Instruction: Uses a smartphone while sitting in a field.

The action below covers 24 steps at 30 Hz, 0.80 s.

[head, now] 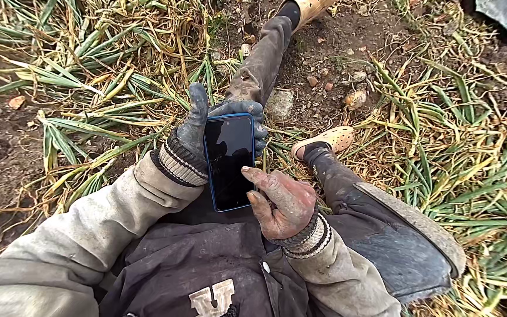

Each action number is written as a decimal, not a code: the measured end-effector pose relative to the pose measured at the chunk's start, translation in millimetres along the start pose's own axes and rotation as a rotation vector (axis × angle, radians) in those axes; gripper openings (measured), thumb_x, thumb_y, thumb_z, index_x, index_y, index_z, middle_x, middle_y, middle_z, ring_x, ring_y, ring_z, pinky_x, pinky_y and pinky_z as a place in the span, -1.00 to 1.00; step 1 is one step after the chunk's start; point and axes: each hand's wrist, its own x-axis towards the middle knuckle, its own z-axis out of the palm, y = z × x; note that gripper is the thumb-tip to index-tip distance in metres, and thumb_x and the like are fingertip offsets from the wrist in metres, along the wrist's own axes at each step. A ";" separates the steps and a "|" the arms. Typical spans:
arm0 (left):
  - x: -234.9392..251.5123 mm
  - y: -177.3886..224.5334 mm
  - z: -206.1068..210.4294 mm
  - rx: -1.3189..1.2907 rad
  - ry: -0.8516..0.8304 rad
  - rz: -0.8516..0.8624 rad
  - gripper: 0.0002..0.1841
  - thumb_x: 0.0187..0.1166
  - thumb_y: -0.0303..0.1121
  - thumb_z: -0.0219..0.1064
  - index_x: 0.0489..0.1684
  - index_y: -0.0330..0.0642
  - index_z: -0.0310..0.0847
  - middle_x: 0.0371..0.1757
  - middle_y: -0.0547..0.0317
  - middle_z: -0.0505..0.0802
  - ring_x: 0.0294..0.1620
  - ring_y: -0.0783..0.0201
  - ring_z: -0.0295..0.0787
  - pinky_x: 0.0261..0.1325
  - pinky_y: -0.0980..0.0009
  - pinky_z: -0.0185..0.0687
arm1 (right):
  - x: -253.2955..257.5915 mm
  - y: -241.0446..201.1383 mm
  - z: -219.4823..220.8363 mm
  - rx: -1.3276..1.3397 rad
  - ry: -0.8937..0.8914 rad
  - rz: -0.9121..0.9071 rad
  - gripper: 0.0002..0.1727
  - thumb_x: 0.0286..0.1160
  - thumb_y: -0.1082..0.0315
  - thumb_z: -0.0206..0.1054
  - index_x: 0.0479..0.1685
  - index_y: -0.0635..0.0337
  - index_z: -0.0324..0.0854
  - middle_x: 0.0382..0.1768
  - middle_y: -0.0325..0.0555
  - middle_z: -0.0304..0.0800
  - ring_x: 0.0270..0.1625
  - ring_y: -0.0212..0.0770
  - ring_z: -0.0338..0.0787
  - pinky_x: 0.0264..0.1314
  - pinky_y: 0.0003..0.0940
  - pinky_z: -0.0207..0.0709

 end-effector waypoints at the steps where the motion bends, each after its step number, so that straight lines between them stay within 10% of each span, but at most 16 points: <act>1: 0.0 -0.4 -0.9 0.008 -0.010 0.007 0.03 0.46 0.62 -0.22 0.41 -0.21 0.54 0.13 -0.20 0.79 0.10 -0.04 0.80 0.19 0.02 0.77 | -0.2 -0.2 0.7 -0.004 -0.015 -0.005 -0.55 0.66 0.11 0.15 0.17 0.20 0.84 -0.55 -0.20 0.68 -0.54 -0.37 0.60 -0.54 -0.45 0.49; 16: 2.8 1.6 -7.9 -0.068 -0.014 -0.018 0.08 0.33 0.68 -0.09 0.42 -0.18 0.55 0.10 -0.19 0.80 0.08 -0.07 0.80 0.17 -0.01 0.76 | -3.2 -0.5 0.7 0.036 -0.112 -0.055 -0.59 0.60 0.09 0.22 0.08 0.13 0.88 -0.61 -0.24 0.60 -0.57 -0.37 0.55 -0.57 -0.44 0.42; 24: 1.5 5.3 -1.4 -0.051 0.054 -0.001 0.12 0.40 0.67 -0.36 0.40 -0.22 0.53 0.06 -0.17 0.80 0.03 -0.03 0.81 0.12 0.03 0.80 | -4.7 -3.7 1.9 -0.015 -0.301 -0.205 -0.60 0.61 0.04 0.22 0.03 0.04 0.92 -0.66 -0.27 0.56 -0.59 -0.33 0.55 -0.60 -0.42 0.37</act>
